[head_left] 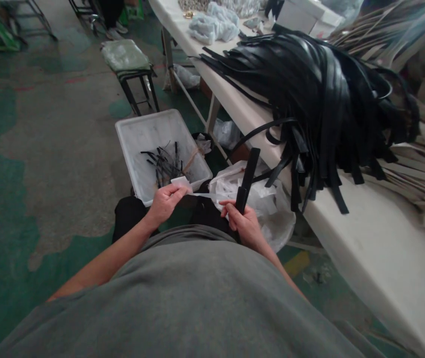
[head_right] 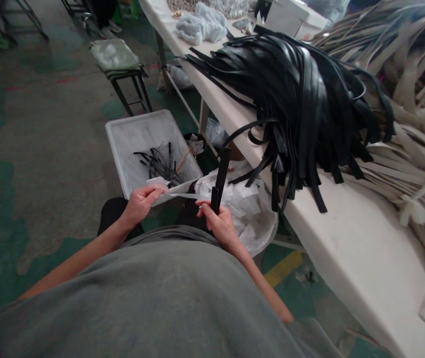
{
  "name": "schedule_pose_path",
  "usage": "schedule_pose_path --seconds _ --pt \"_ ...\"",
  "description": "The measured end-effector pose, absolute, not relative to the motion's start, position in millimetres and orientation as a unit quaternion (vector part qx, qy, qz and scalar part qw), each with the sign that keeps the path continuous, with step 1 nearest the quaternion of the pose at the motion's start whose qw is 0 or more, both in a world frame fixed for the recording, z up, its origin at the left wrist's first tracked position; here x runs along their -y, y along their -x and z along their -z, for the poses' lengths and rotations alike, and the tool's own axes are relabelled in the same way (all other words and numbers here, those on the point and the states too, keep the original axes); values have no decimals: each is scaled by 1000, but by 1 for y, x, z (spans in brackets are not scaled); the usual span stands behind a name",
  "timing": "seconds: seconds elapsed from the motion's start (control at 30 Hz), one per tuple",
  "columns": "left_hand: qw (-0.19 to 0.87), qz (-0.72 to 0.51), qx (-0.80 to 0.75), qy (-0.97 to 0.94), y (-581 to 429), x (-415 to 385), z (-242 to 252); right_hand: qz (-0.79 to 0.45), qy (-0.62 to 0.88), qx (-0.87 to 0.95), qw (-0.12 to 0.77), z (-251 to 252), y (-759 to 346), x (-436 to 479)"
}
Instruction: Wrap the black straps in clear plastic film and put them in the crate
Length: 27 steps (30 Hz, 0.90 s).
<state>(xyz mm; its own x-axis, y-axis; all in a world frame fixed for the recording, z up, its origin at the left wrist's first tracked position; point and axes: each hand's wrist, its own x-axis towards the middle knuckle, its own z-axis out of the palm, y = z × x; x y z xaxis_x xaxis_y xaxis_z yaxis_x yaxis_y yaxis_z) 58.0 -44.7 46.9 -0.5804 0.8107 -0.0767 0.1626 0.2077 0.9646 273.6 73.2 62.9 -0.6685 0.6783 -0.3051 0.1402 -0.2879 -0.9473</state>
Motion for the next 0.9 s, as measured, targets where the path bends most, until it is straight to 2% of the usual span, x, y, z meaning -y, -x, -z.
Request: schedule_pose_path --seconds 0.13,0.2,0.33,0.43,0.57,0.7,0.9 --pt "175 -532 -762 -327 -36 65 -75 -723 297 615 102 -89 -234 -69" --pt "146 -544 -764 -313 -26 72 -87 -711 254 650 89 -100 -211 -65" --pt "171 -536 -755 -337 -15 83 -104 -657 205 717 109 -111 -163 -60" --pt "178 -558 -734 -345 -5 84 -109 -678 173 714 24 -108 -132 -59" --pt "140 -648 -694 -282 22 75 -105 -682 151 712 -73 -94 -111 -51" --pt "104 -727 -652 -189 63 59 -95 -686 143 704 -115 -78 -110 -42" --pt "125 -769 -619 -100 138 34 -55 -684 152 696 -158 -60 -124 -39"
